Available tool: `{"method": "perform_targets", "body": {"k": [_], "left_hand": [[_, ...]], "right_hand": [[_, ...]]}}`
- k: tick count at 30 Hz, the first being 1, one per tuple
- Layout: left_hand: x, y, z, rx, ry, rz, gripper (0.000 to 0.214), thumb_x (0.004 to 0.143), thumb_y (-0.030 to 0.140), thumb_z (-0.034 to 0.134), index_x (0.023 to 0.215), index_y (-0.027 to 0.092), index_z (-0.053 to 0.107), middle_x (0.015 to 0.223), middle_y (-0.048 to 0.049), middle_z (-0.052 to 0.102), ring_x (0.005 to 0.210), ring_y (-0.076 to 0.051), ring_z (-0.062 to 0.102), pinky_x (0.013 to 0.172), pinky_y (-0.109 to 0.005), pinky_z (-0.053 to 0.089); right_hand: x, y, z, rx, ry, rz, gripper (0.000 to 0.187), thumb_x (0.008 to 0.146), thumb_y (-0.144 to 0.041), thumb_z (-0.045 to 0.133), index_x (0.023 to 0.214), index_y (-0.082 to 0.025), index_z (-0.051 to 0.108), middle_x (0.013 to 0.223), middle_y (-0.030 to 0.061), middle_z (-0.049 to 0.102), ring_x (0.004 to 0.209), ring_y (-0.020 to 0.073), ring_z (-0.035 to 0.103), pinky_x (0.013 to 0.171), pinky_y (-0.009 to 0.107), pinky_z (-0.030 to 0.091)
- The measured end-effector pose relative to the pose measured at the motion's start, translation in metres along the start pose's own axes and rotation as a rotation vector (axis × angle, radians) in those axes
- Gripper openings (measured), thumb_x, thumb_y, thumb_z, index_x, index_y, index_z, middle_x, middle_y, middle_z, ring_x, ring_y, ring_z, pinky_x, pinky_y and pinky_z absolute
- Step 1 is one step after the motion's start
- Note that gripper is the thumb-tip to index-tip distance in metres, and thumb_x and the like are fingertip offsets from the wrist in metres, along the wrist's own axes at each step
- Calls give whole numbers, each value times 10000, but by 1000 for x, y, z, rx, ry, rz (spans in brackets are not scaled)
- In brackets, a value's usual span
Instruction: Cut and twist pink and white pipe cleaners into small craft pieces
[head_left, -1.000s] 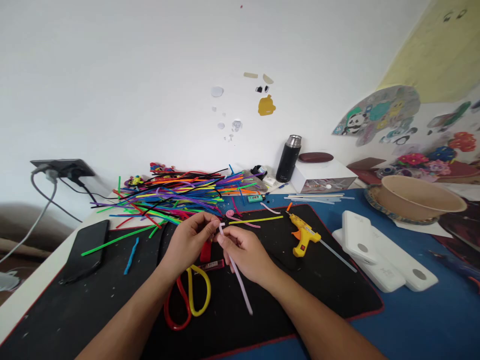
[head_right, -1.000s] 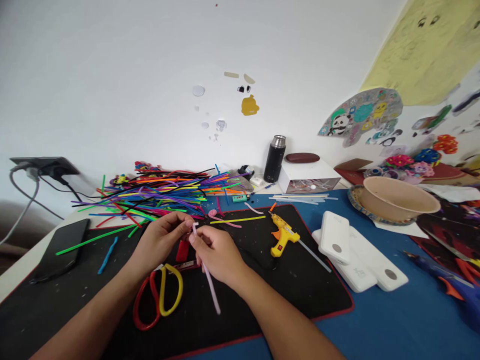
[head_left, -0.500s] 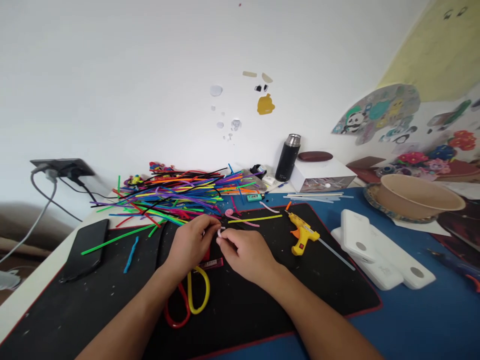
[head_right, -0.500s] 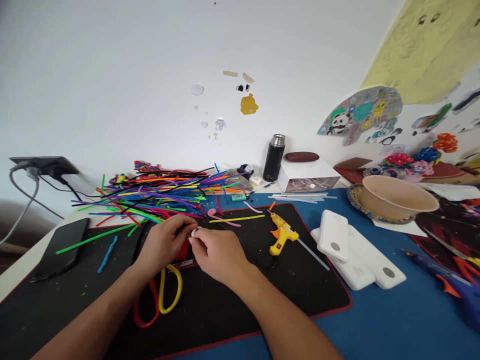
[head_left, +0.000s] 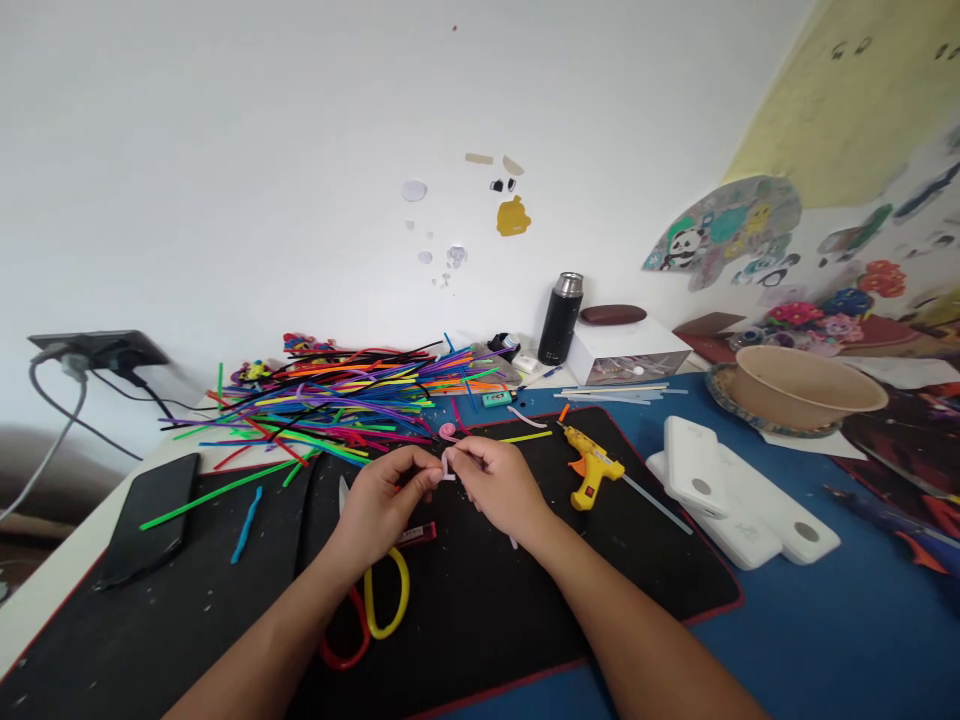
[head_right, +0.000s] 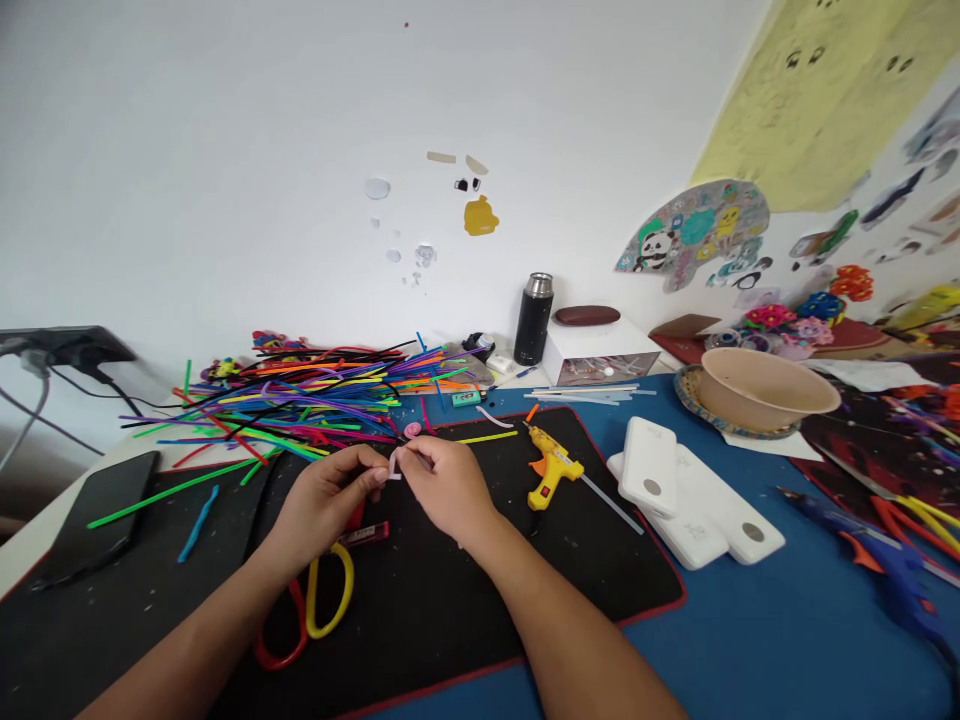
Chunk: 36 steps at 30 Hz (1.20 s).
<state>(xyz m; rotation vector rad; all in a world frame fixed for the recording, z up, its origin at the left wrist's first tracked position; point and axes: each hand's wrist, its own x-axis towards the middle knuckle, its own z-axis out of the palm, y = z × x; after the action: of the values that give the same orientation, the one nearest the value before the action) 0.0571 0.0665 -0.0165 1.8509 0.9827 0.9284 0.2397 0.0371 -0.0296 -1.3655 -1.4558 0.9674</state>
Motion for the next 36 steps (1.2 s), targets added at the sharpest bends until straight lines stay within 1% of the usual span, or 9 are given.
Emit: {"method": "perform_targets", "body": {"k": [4, 10, 13, 18, 22, 25, 30, 32, 36], "left_hand": [[-2, -3, 3, -48, 77, -6, 253, 923, 420, 665, 803, 201, 708, 676, -1, 659, 633, -163, 593, 617, -254, 473], [-4, -7, 2, 79, 207, 1, 232, 933, 428, 684, 873, 214, 752, 809, -27, 752, 725, -185, 658, 683, -269, 501], [-4, -8, 1, 111, 260, -8, 217, 939, 418, 681, 881, 222, 754, 828, -22, 768, 741, -187, 682, 689, -267, 509], [-4, -10, -1, 139, 281, 10, 219, 946, 413, 672, 893, 220, 758, 839, -19, 775, 738, -186, 697, 687, -269, 523], [-2, -12, -4, 173, 313, 22, 209, 942, 404, 675, 895, 219, 760, 814, -10, 764, 707, -174, 681, 669, -261, 513], [0, -14, -6, 148, 310, 15, 209, 935, 407, 685, 897, 215, 759, 809, -11, 756, 708, -172, 670, 672, -259, 509], [3, -14, -7, -42, 247, -52, 258, 904, 453, 714, 893, 197, 743, 763, -8, 718, 664, -157, 629, 638, -248, 502], [3, -13, -7, -91, 211, -68, 286, 897, 473, 723, 873, 189, 737, 720, -2, 691, 631, -147, 596, 606, -241, 482], [3, -9, -8, -150, 175, -90, 311, 876, 489, 754, 859, 179, 734, 734, -13, 693, 644, -144, 582, 608, -240, 477]], "right_hand": [[-2, 2, 7, 103, -73, 46, 330, 1019, -459, 574, 840, -210, 698, 524, -55, 514, 444, 121, 470, 484, 247, 309], [-6, 1, 12, 56, -143, -24, 371, 1047, -386, 530, 725, -213, 595, 538, -55, 528, 457, 113, 474, 522, 250, 328], [-7, -1, 12, 46, -173, -26, 350, 1055, -407, 518, 774, -219, 613, 550, -57, 537, 465, 117, 475, 520, 252, 311], [-8, -4, 12, 17, -189, -24, 345, 1056, -394, 526, 780, -209, 618, 549, -61, 535, 477, 113, 478, 533, 248, 311], [-8, -6, 10, 31, -171, -31, 301, 1056, -388, 534, 894, -204, 709, 549, -60, 545, 478, 115, 487, 538, 247, 326], [-8, -6, 9, 48, -163, -37, 299, 1052, -396, 544, 926, -202, 734, 545, -58, 545, 470, 114, 489, 531, 246, 337], [-8, -4, 10, 81, -143, -27, 298, 1039, -403, 561, 884, -203, 719, 542, -61, 535, 431, 99, 472, 495, 233, 341], [-8, -4, 11, 141, -139, -7, 294, 1030, -417, 568, 886, -201, 706, 555, -61, 541, 420, 95, 478, 474, 224, 352], [-7, -7, 13, 320, -212, 41, 315, 994, -487, 606, 882, -195, 644, 639, -44, 601, 433, 95, 549, 448, 212, 389]]}}
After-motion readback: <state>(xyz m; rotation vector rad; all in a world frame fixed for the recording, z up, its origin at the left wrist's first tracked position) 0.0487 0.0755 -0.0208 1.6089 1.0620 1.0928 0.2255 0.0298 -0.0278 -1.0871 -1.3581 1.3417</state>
